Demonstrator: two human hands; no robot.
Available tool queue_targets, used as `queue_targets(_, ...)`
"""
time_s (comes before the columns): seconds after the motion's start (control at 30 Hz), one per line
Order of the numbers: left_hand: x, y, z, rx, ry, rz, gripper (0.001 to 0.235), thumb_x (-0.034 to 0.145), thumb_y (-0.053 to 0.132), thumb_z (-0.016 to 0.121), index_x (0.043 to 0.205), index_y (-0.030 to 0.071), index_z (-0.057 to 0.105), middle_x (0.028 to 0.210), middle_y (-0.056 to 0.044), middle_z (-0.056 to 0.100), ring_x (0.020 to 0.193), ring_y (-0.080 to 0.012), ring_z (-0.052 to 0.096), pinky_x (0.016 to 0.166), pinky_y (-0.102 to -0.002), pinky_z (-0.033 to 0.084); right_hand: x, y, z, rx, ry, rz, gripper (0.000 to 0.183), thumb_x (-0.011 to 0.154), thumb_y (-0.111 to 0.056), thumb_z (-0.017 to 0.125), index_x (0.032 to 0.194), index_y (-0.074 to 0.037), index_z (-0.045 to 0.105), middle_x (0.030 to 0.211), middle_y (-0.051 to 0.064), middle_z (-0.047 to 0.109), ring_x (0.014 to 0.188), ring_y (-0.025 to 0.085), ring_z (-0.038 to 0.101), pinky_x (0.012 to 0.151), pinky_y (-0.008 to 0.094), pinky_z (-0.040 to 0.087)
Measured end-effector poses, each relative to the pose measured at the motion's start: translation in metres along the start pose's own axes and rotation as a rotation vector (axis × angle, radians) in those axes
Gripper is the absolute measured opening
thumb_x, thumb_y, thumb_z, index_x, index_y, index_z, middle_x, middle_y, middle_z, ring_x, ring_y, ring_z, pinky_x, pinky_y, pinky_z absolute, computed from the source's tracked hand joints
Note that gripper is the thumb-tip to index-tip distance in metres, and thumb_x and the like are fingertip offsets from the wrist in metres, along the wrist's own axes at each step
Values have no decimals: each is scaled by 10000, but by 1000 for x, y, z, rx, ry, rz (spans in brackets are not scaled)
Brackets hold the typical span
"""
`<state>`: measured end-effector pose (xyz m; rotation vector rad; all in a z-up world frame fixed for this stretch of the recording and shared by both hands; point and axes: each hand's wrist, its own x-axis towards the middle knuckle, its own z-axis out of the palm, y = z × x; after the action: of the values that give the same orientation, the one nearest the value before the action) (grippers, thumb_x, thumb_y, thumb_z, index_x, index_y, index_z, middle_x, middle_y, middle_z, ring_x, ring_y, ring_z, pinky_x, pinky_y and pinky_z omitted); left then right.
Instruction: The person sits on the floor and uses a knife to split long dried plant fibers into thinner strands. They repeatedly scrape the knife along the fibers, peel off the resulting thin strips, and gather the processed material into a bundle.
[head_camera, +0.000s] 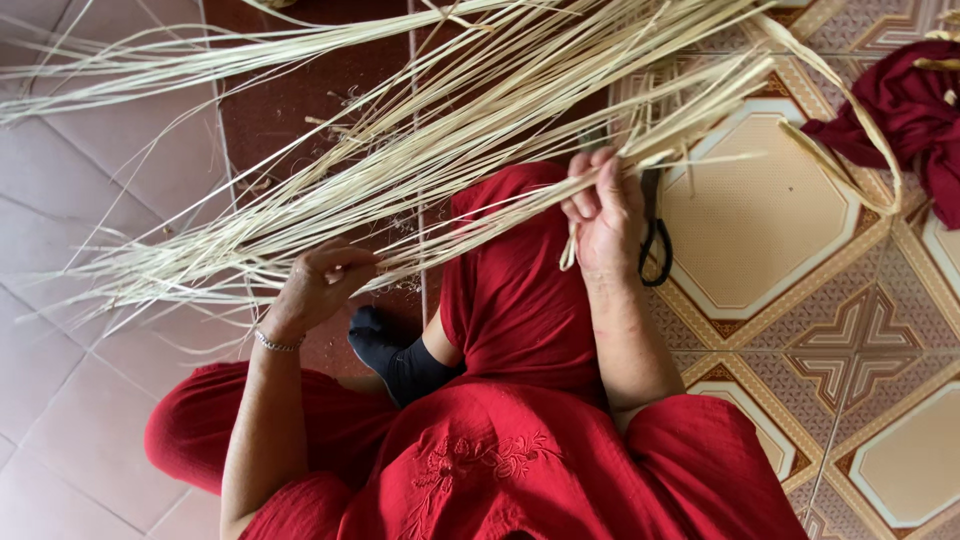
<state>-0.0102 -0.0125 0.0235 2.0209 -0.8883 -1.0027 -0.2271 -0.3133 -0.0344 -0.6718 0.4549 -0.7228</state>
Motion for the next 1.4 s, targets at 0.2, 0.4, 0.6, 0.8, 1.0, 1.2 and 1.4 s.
queue_targets(0.2,36,6,-15,-168,-40,9,190,978,222,712,1093,81,766,1142,-107,735,1044,-189,727,814,-356,657,-16,1,1,-28,112,28,193,1163,-311,547,1130,-126,588,999,32,618,667,57,392,608,223,338)
queue_targets(0.4,147,-42,36,124,281,228,83,993,107,744,1035,61,798,987,-112,779,788,-177,742,698,-293,651,-13,10,4,-39,188,-1,196,1130,-325,572,1117,-129,587,978,33,610,642,50,382,568,205,329)
queue_targets(0.6,231,-80,91,558,352,201,89,971,101,718,894,72,753,897,-94,701,805,-203,633,663,-319,564,-13,11,0,-46,185,6,209,1136,-329,571,1102,-126,602,984,35,613,661,54,387,591,204,349)
queue_targets(0.8,248,-87,105,947,405,253,73,904,70,652,927,103,714,987,-102,666,910,-219,608,759,-368,523,-10,11,2,-46,179,3,203,1140,-320,555,1090,-129,606,968,39,619,647,51,390,574,197,350)
queue_targets(1.0,245,-72,93,511,310,72,91,1059,97,550,996,79,613,834,-84,650,712,-198,579,685,-364,515,-11,8,5,-62,192,18,203,1140,-318,546,1095,-128,598,976,43,618,648,53,393,590,205,364)
queue_targets(1.2,232,-81,97,262,356,222,105,1039,175,625,1087,81,625,784,-52,684,609,-138,638,593,-341,555,-12,8,6,-83,202,12,211,1147,-319,546,1096,-119,594,975,48,620,649,54,400,598,209,375)
queue_targets(1.4,245,-79,111,462,346,-1,165,913,204,765,1053,118,742,1047,-151,677,710,-202,664,632,-370,580,-12,9,4,-55,195,10,207,1138,-314,546,1091,-119,596,975,50,627,644,52,406,593,204,381)
